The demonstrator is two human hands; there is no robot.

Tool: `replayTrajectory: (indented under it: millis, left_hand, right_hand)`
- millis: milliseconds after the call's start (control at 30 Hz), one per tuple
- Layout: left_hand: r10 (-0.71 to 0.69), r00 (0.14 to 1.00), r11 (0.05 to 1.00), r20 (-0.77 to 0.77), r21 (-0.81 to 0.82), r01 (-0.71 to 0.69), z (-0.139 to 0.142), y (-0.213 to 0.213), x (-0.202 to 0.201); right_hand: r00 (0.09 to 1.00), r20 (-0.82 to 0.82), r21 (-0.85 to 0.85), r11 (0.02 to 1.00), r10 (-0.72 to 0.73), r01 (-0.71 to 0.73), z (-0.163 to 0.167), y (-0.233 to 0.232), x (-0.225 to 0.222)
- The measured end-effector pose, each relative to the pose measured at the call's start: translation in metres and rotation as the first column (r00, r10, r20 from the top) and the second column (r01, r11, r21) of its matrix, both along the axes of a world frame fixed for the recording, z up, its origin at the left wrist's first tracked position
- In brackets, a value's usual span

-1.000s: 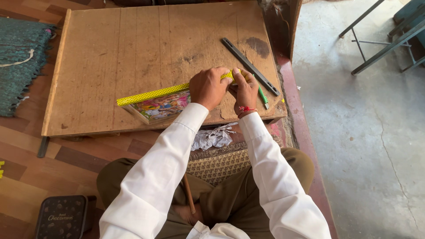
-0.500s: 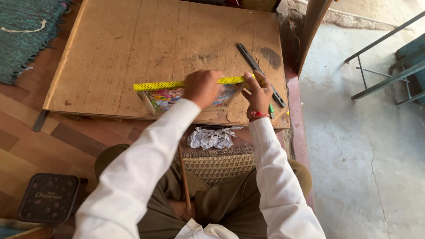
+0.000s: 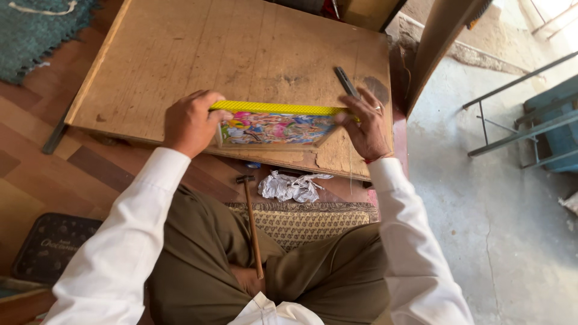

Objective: The person sits on the floor and applies a yellow decorative border to a framed picture of a deity. They measure the frame edges, unroll and cut the border material, and press it along the sides. The person uses a utility knife to trim excess material and a ruler to ensure straight cuts.

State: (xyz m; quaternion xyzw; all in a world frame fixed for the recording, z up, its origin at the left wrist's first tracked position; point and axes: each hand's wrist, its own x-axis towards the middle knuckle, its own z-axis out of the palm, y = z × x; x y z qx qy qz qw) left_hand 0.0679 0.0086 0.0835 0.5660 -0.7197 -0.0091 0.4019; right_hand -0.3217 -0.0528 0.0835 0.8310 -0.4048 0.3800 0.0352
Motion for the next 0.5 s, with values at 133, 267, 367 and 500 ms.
replayTrajectory:
  millis: [133,267,367,500]
  left_hand:
    - [0.056,0.994,0.990,-0.093,0.131,-0.044,-0.028,-0.012,0.005]
    - [0.234,0.871,0.951,-0.433,-0.086,-0.298,-0.082,-0.006,-0.008]
    - [0.379,0.444,0.920,-0.812,0.385,-0.081,-0.132,0.032,-0.059]
    - [0.499,-0.065,0.806,-0.864,0.434,0.403,-0.172,0.090,-0.125]
  right_hand:
    - [0.965,-0.259,0.177,0.984,0.048,-0.002,0.035,0.000,0.009]
    - [0.964,-0.260,0.375,0.926,0.055,0.048,0.052,0.017,0.028]
    - [0.997,-0.075,0.465,0.885,0.014,0.023,0.047,0.037,0.037]
    - [0.925,0.309,0.808,0.574,-0.220,-0.133,0.017,0.064,0.030]
